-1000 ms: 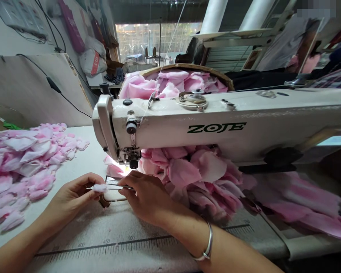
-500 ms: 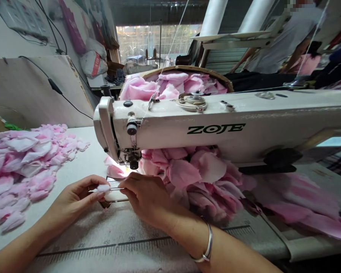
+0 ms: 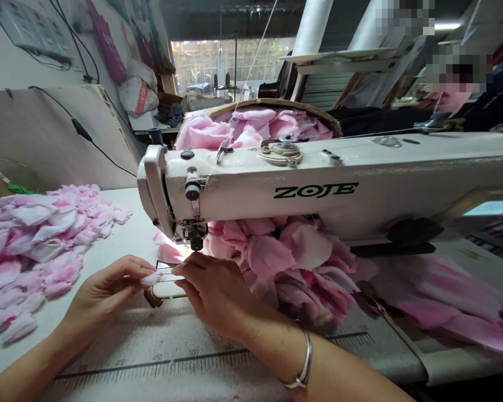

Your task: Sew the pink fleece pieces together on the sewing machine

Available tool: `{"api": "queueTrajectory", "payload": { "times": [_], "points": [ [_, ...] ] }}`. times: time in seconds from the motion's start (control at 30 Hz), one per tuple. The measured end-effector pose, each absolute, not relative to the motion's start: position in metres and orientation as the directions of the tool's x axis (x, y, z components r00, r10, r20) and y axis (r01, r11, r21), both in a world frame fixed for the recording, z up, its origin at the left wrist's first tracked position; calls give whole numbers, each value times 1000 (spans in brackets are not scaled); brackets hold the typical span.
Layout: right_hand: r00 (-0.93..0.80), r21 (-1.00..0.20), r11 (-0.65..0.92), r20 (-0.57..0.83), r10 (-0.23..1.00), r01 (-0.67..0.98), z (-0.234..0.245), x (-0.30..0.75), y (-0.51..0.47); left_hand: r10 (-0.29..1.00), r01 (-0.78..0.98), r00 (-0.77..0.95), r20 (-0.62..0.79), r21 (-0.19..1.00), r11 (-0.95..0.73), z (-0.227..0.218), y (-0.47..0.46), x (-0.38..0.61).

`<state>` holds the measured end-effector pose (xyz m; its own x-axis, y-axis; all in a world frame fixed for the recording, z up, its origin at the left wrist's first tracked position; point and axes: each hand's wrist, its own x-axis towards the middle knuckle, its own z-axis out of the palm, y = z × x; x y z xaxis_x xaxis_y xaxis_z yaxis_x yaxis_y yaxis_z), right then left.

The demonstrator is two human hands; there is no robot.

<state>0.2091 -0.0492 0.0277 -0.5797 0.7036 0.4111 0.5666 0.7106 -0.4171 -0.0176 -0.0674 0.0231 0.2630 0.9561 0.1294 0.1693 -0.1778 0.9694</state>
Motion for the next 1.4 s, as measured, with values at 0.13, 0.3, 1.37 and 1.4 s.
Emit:
{"api": "queueTrajectory", "payload": {
  "times": [0.13,0.3,1.37,1.4],
  "points": [
    [-570,-373,746,484,663,551,28,210,-50,952,217,270,146,954,-208,23,-67,-16],
    [-594,-271,786,532,603,555,31,213,-52,931,324,245,270,883,-341,24,-67,-13],
    [-621,-386,681,288,729,621,35,209,-52,953,296,301,42,946,-135,22,-69,-12],
    [-615,-388,678,290,733,625,35,208,-52,952,315,301,52,937,-150,22,-70,-12]
  ]
}}
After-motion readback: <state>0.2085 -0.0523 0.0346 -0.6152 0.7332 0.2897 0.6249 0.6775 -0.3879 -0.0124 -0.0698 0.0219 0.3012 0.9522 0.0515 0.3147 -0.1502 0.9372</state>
